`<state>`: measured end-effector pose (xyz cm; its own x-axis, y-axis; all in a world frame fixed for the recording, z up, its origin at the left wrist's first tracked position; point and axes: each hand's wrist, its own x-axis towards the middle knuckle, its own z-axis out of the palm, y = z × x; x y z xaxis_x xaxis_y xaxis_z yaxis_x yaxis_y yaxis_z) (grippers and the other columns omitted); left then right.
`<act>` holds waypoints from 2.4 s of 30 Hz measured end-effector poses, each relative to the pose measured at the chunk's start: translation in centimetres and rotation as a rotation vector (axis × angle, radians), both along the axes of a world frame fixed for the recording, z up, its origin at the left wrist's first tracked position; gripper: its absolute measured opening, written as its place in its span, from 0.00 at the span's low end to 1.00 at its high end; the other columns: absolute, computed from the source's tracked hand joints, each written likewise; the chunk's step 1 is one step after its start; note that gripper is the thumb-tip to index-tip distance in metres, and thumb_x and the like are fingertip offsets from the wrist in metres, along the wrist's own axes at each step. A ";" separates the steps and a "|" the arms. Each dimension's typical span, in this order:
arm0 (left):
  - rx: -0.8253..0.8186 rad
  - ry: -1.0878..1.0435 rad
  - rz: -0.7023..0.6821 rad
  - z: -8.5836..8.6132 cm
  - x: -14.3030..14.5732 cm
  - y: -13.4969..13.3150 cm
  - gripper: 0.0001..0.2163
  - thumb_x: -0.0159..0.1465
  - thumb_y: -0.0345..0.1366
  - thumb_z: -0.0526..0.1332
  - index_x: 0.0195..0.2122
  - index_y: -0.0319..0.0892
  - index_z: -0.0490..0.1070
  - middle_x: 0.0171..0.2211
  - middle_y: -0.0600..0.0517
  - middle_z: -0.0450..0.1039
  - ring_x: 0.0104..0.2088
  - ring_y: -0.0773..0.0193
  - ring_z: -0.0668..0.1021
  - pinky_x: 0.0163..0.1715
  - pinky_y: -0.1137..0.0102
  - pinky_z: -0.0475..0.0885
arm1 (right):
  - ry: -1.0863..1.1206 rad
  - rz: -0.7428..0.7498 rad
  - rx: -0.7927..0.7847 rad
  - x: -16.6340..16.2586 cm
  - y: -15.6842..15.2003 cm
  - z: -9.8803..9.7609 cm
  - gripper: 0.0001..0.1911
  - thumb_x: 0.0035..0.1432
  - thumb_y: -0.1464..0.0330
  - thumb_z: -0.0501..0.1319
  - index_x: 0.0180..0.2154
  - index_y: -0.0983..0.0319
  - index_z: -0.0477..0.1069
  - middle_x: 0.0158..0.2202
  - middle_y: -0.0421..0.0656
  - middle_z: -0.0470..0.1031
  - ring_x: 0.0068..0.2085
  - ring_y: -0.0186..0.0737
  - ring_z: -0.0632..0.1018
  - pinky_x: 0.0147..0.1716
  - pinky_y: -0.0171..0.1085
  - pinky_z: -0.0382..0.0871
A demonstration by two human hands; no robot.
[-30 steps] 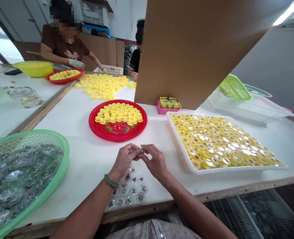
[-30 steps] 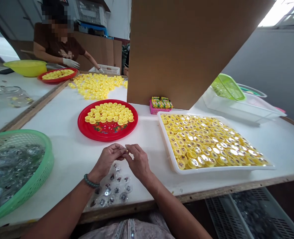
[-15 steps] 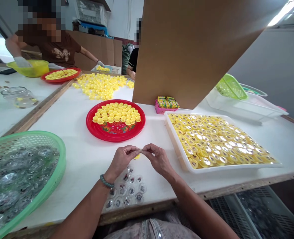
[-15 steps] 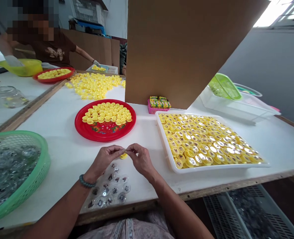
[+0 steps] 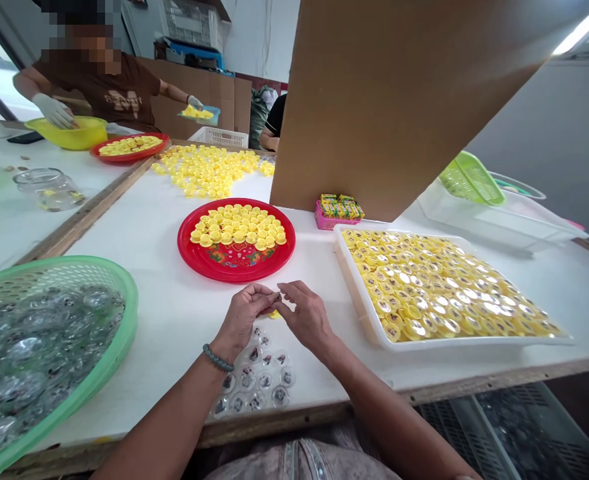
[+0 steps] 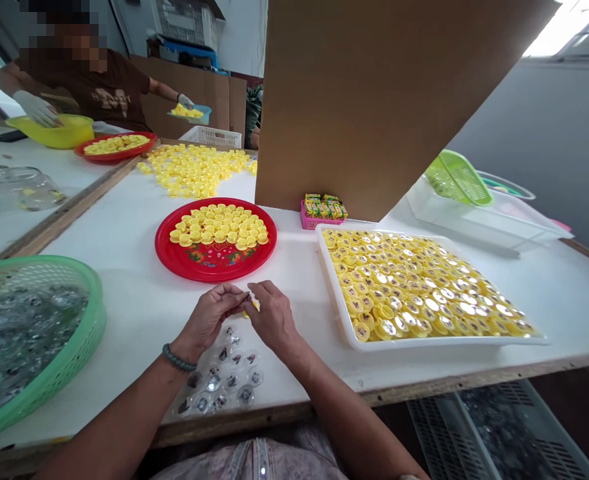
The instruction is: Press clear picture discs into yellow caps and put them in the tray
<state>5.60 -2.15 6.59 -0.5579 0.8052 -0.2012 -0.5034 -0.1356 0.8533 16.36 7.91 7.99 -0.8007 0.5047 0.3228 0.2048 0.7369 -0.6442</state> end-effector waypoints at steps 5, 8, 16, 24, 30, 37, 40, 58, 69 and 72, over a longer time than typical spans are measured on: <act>0.002 -0.002 -0.024 -0.6 0.1 0.2 0.12 0.49 0.36 0.70 0.29 0.37 0.71 0.29 0.51 0.74 0.31 0.65 0.76 0.35 0.71 0.70 | 0.026 -0.023 0.031 -0.1 -0.5 -1.0 0.14 0.55 0.72 0.57 0.44 0.58 0.72 0.38 0.45 0.74 0.36 0.38 0.75 0.32 0.34 0.70; -0.001 -0.006 0.019 -0.6 0.1 0.4 0.12 0.49 0.37 0.70 0.29 0.37 0.71 0.28 0.50 0.74 0.31 0.64 0.76 0.36 0.71 0.70 | 0.030 -0.050 0.068 0.1 -0.8 -1.3 0.18 0.56 0.68 0.59 0.50 0.58 0.68 0.43 0.47 0.72 0.38 0.40 0.75 0.34 0.37 0.71; 0.051 -0.077 0.126 -0.7 0.3 0.5 0.13 0.49 0.35 0.70 0.31 0.37 0.70 0.29 0.52 0.74 0.30 0.67 0.75 0.34 0.72 0.70 | 0.018 -0.092 0.313 -0.8 -1.8 -1.3 0.15 0.62 0.67 0.54 0.49 0.62 0.68 0.40 0.50 0.73 0.41 0.45 0.73 0.42 0.43 0.68; -0.033 0.102 0.048 -0.8 -0.7 0.3 0.12 0.55 0.39 0.65 0.38 0.39 0.71 0.34 0.48 0.76 0.34 0.62 0.76 0.36 0.69 0.69 | -0.015 -0.037 0.049 -0.1 -0.3 -1.3 0.16 0.56 0.70 0.59 0.48 0.59 0.70 0.40 0.45 0.73 0.37 0.39 0.74 0.36 0.37 0.70; -0.367 0.599 0.054 -2.9 -2.5 0.3 0.04 0.54 0.33 0.62 0.30 0.43 0.75 0.24 0.53 0.73 0.23 0.64 0.72 0.25 0.72 0.65 | -0.235 0.127 0.065 0.9 1.9 -1.5 0.16 0.51 0.74 0.63 0.45 0.59 0.73 0.40 0.45 0.74 0.38 0.39 0.75 0.37 0.36 0.69; -0.327 0.384 -0.114 -4.9 -2.4 0.9 0.04 0.55 0.32 0.61 0.30 0.38 0.74 0.27 0.50 0.75 0.28 0.61 0.77 0.30 0.69 0.73 | -0.370 0.198 0.160 -0.3 2.1 -2.4 0.14 0.51 0.77 0.63 0.42 0.60 0.74 0.40 0.44 0.74 0.39 0.38 0.75 0.38 0.33 0.67; -0.298 0.296 -0.108 -5.3 -2.2 1.1 0.04 0.55 0.30 0.62 0.31 0.37 0.73 0.29 0.49 0.76 0.30 0.61 0.78 0.34 0.68 0.74 | -0.385 0.229 0.164 -0.6 2.4 -2.6 0.13 0.52 0.77 0.62 0.39 0.60 0.75 0.39 0.43 0.75 0.39 0.37 0.75 0.37 0.32 0.66; -0.305 0.061 -0.133 -4.5 -1.8 0.8 0.08 0.48 0.32 0.67 0.29 0.35 0.74 0.27 0.47 0.76 0.30 0.60 0.78 0.35 0.69 0.74 | -0.725 0.265 0.340 -2.0 1.4 -0.5 0.05 0.55 0.73 0.59 0.33 0.63 0.75 0.33 0.45 0.73 0.32 0.35 0.74 0.28 0.31 0.59; -0.318 0.035 -0.079 -4.5 -1.4 1.5 0.19 0.34 0.37 0.76 0.22 0.36 0.69 0.19 0.53 0.71 0.23 0.65 0.76 0.26 0.71 0.74 | -0.758 0.285 0.299 -2.7 1.5 -0.3 0.05 0.54 0.73 0.61 0.32 0.65 0.76 0.34 0.48 0.74 0.32 0.37 0.74 0.28 0.32 0.60; -0.314 0.050 -0.060 -4.6 -1.3 1.4 0.19 0.35 0.38 0.76 0.23 0.36 0.70 0.20 0.53 0.71 0.23 0.65 0.76 0.28 0.70 0.75 | -0.674 0.270 0.305 -1.7 1.4 -1.0 0.07 0.57 0.73 0.59 0.36 0.63 0.75 0.34 0.45 0.74 0.34 0.36 0.74 0.30 0.30 0.61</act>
